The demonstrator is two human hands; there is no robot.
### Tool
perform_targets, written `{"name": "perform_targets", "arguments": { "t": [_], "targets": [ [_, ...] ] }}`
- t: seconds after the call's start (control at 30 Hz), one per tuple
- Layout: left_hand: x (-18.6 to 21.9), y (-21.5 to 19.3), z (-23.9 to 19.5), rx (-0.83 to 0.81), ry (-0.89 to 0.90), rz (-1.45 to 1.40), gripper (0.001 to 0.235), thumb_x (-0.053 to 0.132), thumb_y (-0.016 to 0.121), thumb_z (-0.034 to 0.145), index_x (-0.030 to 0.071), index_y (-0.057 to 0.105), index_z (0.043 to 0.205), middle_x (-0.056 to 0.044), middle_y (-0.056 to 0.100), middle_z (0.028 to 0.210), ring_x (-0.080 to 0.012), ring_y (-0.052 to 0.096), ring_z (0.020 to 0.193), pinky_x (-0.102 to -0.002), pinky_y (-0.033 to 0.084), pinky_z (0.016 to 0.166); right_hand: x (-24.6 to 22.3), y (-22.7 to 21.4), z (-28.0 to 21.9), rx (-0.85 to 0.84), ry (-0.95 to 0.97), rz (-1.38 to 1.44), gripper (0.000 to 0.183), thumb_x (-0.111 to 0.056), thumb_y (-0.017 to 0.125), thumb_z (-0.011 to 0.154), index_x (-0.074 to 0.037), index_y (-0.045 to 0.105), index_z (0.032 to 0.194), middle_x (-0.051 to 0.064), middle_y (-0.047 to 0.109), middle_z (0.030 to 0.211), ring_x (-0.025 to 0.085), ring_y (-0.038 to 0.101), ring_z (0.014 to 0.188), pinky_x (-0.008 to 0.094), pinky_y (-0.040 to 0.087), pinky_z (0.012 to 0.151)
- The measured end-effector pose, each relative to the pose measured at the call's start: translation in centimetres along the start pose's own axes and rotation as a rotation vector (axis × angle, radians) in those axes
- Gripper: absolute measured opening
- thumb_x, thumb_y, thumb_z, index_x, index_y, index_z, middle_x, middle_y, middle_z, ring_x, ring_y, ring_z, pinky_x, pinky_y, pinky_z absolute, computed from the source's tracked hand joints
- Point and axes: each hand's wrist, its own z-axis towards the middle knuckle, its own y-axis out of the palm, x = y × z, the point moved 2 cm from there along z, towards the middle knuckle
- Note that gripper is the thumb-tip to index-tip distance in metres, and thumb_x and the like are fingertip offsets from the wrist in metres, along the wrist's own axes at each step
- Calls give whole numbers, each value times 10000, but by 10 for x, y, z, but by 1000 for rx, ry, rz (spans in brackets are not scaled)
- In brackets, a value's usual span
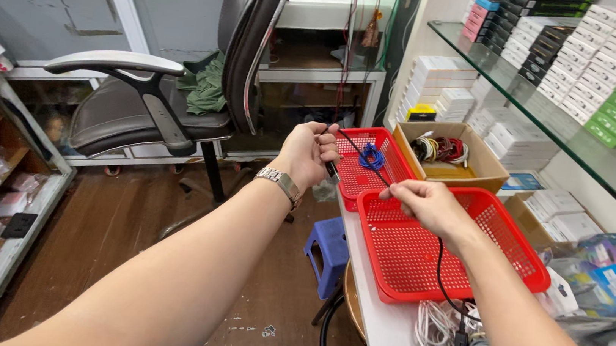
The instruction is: The person sorts a pile of tangled cables on a counter, coiling each cable by hand and placing them into red baskets or a cardboard box. The person handles white, red, blue, and black cables, separating them by color and type.
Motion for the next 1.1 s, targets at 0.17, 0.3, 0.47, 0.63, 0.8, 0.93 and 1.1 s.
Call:
{"name": "perform_targets", "arguments": {
  "t": [0.17, 0.3, 0.47, 0.63, 0.8, 0.93, 1.1],
  "targets": [
    [15, -4, -8, 85, 109, 52, 254, 225, 403, 1046, 65, 566, 935, 2, 584, 706, -98, 417, 552, -248, 353, 515, -25, 10, 20, -84, -13, -227, 333, -332, 607, 978, -96, 842, 989, 11, 547, 656, 128, 460, 612, 300, 403, 577],
    [1, 11, -19, 92, 122, 148, 349, 253, 318, 1073, 40, 593, 1100, -51, 747, 890, -116, 539, 665, -255, 406, 633, -41, 17, 33, -268, -82, -402, 319, -338, 631, 933, -125, 867, 971, -22, 707, 730, 88, 554, 636, 263, 496, 635],
    [12, 13, -21, 132, 141, 178, 443, 275, 264, 1067, 19, 618, 1137, -60, 751, 848, -136, 542, 676, -261, 415, 645, -16, 25, 47, -415, 25, -416, 388, -369, 588, 996, -95, 861, 1008, 64, 651, 731, 141, 536, 621, 345, 478, 631],
    [7, 0, -15, 54, -37, 652, 392, 319, 384, 1084, 61, 655, 966, 53, 519, 597, -101, 421, 576, -263, 367, 559, 0, -1, 70, 4, 45, -420, 337, -334, 553, 1010, -77, 735, 1130, 19, 764, 801, 136, 723, 753, 324, 578, 766],
    [-6, 1, -12, 84, -102, 749, 384, 325, 397, 1077, 94, 666, 928, 66, 506, 599, -83, 364, 555, -248, 312, 543, -14, 20, 74, -251, 0, 60, 353, -342, 524, 1022, -93, 691, 1209, -39, 654, 807, 80, 602, 726, 257, 500, 694],
    [19, 6, -11, -146, -63, 497, 377, 365, 444, 1054, 124, 560, 789, 100, 387, 532, -91, 335, 501, -263, 311, 498, -23, 34, 67, -404, -88, 395, 333, -305, 517, 1046, -48, 683, 1178, -68, 413, 693, 71, 339, 579, 250, 312, 528],
    [87, -17, -11, 102, 98, -16, 286, 274, 479, 1018, 86, 628, 863, 76, 510, 607, -82, 406, 528, -239, 312, 503, -13, 15, 63, -369, -31, 494, 324, -324, 518, 1045, -54, 688, 1100, -65, 342, 639, 71, 254, 538, 253, 248, 484]
  ]
}}
